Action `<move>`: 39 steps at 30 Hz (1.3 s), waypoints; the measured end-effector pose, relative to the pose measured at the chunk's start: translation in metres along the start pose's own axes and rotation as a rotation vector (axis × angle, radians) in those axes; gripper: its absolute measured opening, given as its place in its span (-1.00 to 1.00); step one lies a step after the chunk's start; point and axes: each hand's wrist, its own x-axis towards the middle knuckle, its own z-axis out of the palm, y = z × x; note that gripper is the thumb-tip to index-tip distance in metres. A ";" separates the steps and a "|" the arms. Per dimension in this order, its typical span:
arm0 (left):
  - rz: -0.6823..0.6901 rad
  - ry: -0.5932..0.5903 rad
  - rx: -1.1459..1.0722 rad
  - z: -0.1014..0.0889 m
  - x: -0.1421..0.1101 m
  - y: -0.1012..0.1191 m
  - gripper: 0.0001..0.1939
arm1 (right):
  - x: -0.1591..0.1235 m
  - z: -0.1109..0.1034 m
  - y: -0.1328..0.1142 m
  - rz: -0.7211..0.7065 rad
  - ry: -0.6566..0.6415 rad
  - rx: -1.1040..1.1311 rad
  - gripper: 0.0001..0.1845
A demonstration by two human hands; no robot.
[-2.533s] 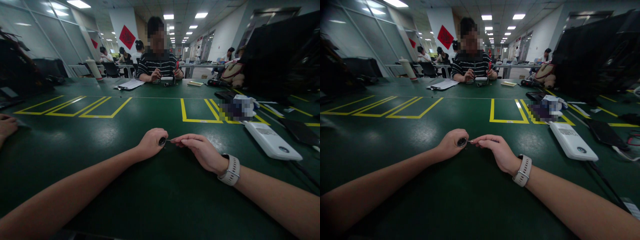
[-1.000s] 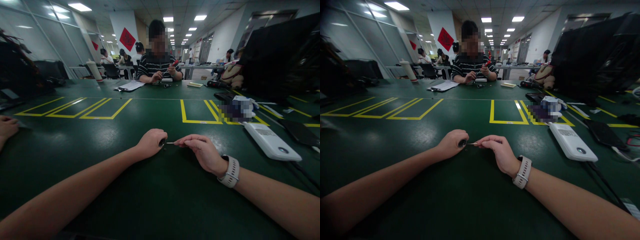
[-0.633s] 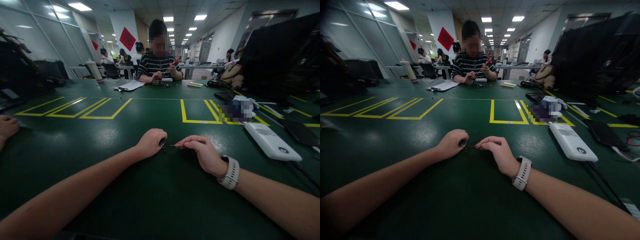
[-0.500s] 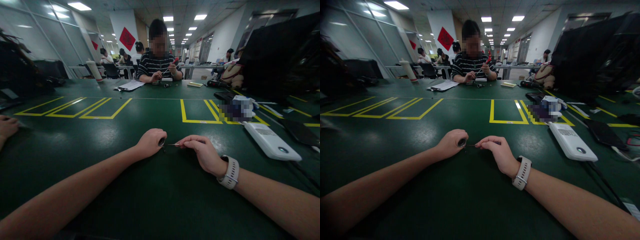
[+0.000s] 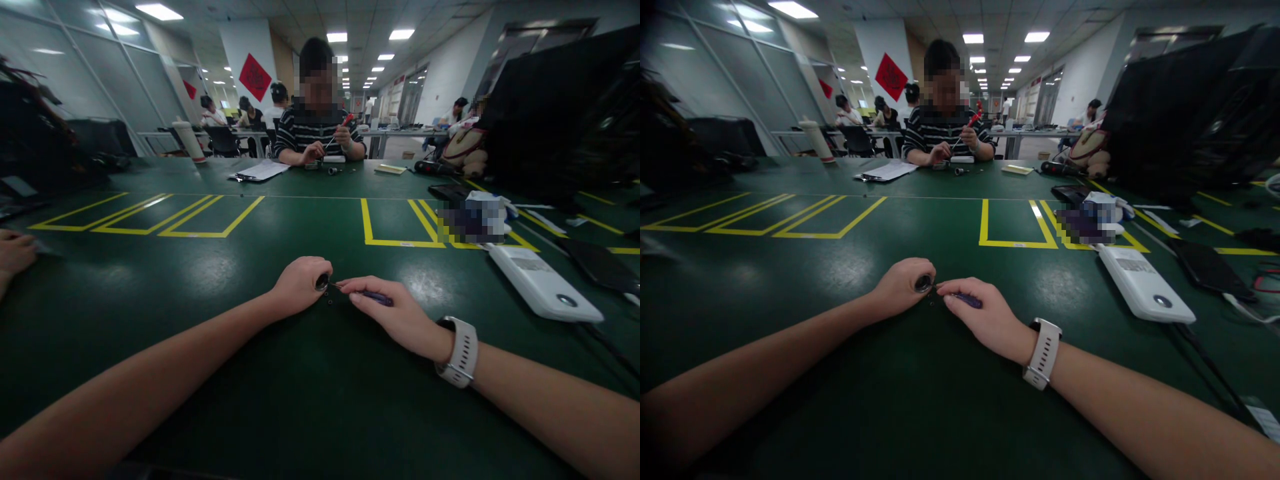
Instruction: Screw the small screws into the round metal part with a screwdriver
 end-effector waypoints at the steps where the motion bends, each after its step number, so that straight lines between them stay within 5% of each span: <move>1: -0.005 0.002 -0.003 0.000 0.000 0.000 -0.95 | 0.000 0.000 0.000 0.003 -0.024 -0.002 -0.76; 7: -0.035 0.007 -0.039 -0.001 -0.001 0.001 -0.96 | 0.001 -0.003 0.002 0.020 -0.107 0.132 -0.74; 19: 0.037 -0.019 0.060 -0.001 0.001 0.003 -0.92 | -0.003 0.005 0.001 -0.167 0.073 -0.106 -0.75; 23: 0.060 -0.035 0.094 -0.002 0.001 0.004 -0.89 | -0.001 0.002 0.001 -0.074 0.049 -0.054 -0.77; 31: 0.079 -0.020 0.019 -0.002 -0.001 0.001 -0.91 | 0.008 -0.002 0.015 0.132 0.038 0.408 -0.80; 39: 0.107 -0.006 0.035 -0.002 0.000 0.003 -0.88 | -0.003 0.003 -0.001 -0.056 0.077 -0.023 -0.79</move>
